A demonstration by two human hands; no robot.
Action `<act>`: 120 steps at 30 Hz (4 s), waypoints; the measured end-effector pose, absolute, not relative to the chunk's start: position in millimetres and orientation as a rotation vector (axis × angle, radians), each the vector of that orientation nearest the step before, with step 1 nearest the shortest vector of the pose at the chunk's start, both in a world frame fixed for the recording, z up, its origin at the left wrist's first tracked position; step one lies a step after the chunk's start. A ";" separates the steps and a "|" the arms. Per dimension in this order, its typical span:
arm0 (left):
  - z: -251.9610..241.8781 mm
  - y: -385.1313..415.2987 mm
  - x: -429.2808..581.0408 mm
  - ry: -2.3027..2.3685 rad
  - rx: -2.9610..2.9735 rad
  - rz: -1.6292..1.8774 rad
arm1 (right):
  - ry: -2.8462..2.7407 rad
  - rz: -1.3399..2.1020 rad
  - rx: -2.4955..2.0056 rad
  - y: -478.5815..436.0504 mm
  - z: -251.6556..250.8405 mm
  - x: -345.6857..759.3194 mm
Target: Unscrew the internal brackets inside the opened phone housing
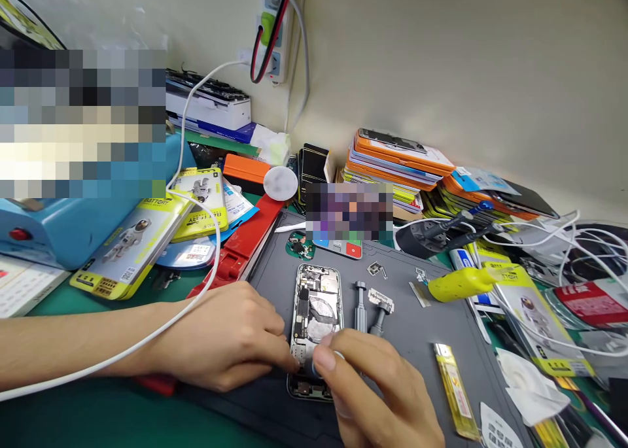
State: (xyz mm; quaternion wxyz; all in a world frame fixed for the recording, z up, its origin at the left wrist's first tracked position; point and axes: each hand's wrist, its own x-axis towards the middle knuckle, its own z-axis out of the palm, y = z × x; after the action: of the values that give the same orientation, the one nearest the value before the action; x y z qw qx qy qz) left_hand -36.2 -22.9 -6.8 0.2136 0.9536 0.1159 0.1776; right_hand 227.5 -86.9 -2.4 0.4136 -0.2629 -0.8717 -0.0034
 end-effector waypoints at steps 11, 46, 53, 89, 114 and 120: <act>-4.6 -22.1 -35.9 0.340 2.642 0.483 | -2.208 -0.041 -0.642 -87.0 -4.8 225.2; -0.5 -23.5 -35.5 0.352 2.824 0.406 | -2.211 -0.025 -0.656 -83.0 -2.7 223.5; -1.2 -23.8 -35.4 0.352 2.812 0.395 | -2.210 -0.040 -0.665 -82.6 -2.8 223.8; 1.1 -20.0 -37.8 0.351 2.729 0.396 | -2.206 -0.046 -0.703 -80.5 -6.2 224.6; 0.7 -19.3 -40.4 0.345 2.773 0.403 | -2.255 0.179 -0.660 -80.2 -16.0 227.1; -1.3 -20.8 -39.4 0.321 2.761 0.486 | -2.249 0.132 -0.655 -80.8 -15.4 222.9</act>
State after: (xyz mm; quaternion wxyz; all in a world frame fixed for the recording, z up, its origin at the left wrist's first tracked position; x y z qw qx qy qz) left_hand -39.4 -20.8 -1.3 0.1591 0.9660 0.1122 0.1702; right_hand 222.9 -80.8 -15.4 0.3873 -0.2574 -0.8838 0.0519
